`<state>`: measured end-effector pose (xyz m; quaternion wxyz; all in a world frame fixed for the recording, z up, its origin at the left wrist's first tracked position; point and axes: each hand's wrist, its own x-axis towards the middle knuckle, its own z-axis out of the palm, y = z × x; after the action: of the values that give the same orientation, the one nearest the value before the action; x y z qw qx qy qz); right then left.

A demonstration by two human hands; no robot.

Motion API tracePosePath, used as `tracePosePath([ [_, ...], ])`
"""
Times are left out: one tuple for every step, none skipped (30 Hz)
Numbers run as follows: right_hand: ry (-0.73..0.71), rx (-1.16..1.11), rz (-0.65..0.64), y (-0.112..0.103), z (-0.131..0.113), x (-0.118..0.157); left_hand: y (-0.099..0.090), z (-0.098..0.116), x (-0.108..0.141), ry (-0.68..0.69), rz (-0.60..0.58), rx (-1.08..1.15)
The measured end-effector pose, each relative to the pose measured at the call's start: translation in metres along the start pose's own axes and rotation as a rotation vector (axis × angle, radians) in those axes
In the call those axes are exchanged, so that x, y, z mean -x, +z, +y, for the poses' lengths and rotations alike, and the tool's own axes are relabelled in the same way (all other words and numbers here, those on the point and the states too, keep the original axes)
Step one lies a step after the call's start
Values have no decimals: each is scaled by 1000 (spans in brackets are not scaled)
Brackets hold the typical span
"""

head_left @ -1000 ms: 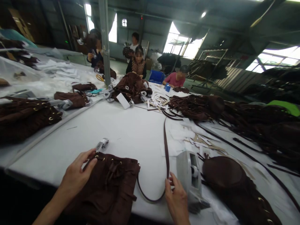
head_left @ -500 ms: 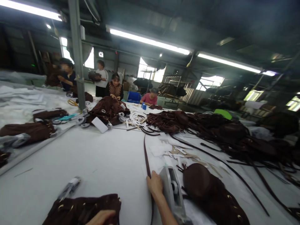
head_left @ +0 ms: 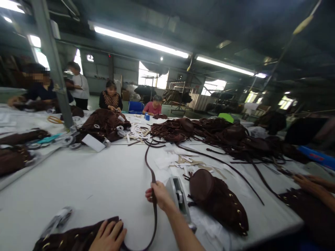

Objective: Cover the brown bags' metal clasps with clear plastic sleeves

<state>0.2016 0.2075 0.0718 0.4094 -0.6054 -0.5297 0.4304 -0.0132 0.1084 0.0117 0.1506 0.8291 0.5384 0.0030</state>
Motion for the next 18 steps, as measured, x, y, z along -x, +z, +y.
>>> tracePosePath([
  [-19,-77,-31,-5,-18,-7,-5,2,-1,-15,4,17],
  [-37,-145,-61,-10,-39,-14,-9,5,-1,-35,12,31],
  [-62,-211,-84,-17,-60,-23,-12,7,-3,-61,20,39],
  [-99,-273,-108,-24,-83,-32,-14,8,-4,-96,34,40],
  [-126,-325,-125,-31,-105,-41,-16,8,-6,-137,53,40],
  [-161,-373,-139,-38,-128,-48,-16,6,-8,-176,82,44],
  [-190,-414,-153,-44,-150,-54,-16,3,-9,-210,117,57],
  [-217,-448,-159,-51,-171,-59,-16,-1,-10,-234,151,86],
  [-243,-477,-158,-57,-191,-61,-15,-6,-11,-246,183,136],
  [-269,-500,-152,-62,-209,-62,-14,-12,-12,-246,210,199],
  [-293,-518,-138,-68,-225,-61,-13,-18,-13,-238,231,266],
  [-319,-535,-120,-74,-240,-59,-12,-23,-14,-226,245,325],
  [-341,-546,-90,-81,-253,-57,-11,-28,-15,-212,255,371],
  [-367,-552,-58,-87,-265,-55,-10,-33,-16,-196,263,398],
  [-396,-551,-18,-94,-275,-52,-9,-36,-17,-183,269,412],
  [-432,-528,20,-101,-284,-49,-8,-39,-18,-170,271,418],
  [-443,-518,36,-108,-293,-45,-6,-41,-19,-158,273,425],
  [-452,-508,49,-115,-302,-41,-5,-43,-19,-146,272,430],
])
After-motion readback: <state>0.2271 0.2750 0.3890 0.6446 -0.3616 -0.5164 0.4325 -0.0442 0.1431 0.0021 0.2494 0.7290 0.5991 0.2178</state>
